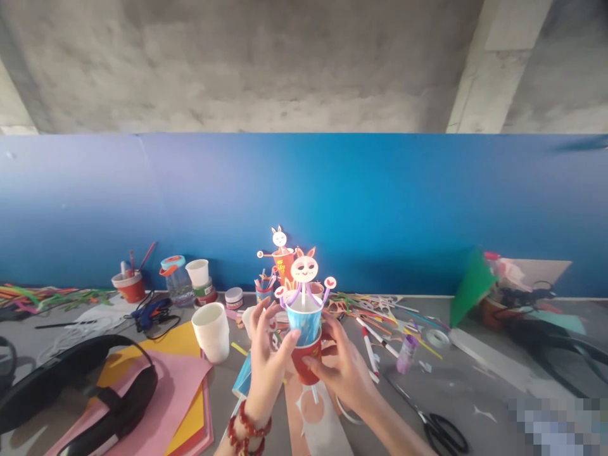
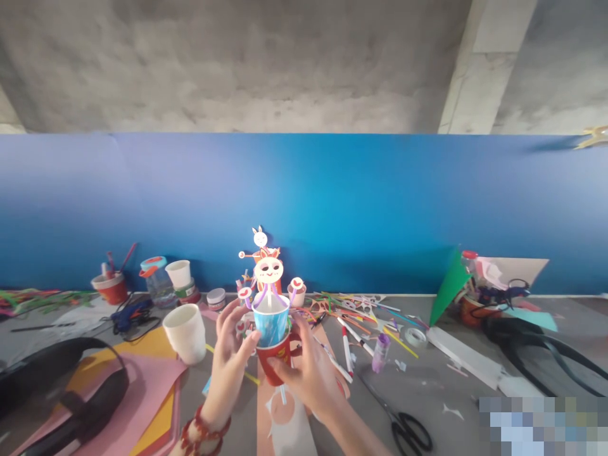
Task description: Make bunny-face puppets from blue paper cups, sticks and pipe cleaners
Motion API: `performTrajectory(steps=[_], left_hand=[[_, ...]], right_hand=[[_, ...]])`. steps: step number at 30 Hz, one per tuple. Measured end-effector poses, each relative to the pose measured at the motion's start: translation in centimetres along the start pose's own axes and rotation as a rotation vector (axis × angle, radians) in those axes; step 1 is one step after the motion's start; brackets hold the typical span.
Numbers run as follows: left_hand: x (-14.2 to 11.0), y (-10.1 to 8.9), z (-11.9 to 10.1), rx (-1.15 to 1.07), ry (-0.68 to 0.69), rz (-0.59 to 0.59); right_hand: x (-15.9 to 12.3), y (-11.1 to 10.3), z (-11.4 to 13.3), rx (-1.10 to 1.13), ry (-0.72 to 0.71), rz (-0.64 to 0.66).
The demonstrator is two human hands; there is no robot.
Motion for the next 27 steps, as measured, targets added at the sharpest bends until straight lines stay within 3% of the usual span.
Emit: performTrajectory(steps=[6,27], left_hand=[[1.1,0.7,-1.0,0.230,0.056,0.071],[1.0,0.9,-1.6,0.270,0.039,0.124]], right_hand=[[0.0,-0.2,0.0,-0.049,-0.025,-0.004],[-0.1,-0.8,0.8,-0.065,-0.054,-0.020]])
Point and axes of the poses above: each hand's wrist, its own x-axis towards the middle knuckle, its own y-axis out of the palm, z = x × y, the point moved 9 cm from there along x, towards the middle knuckle, and after that the axes turned 6 degrees about x, right-handed, at the moved point
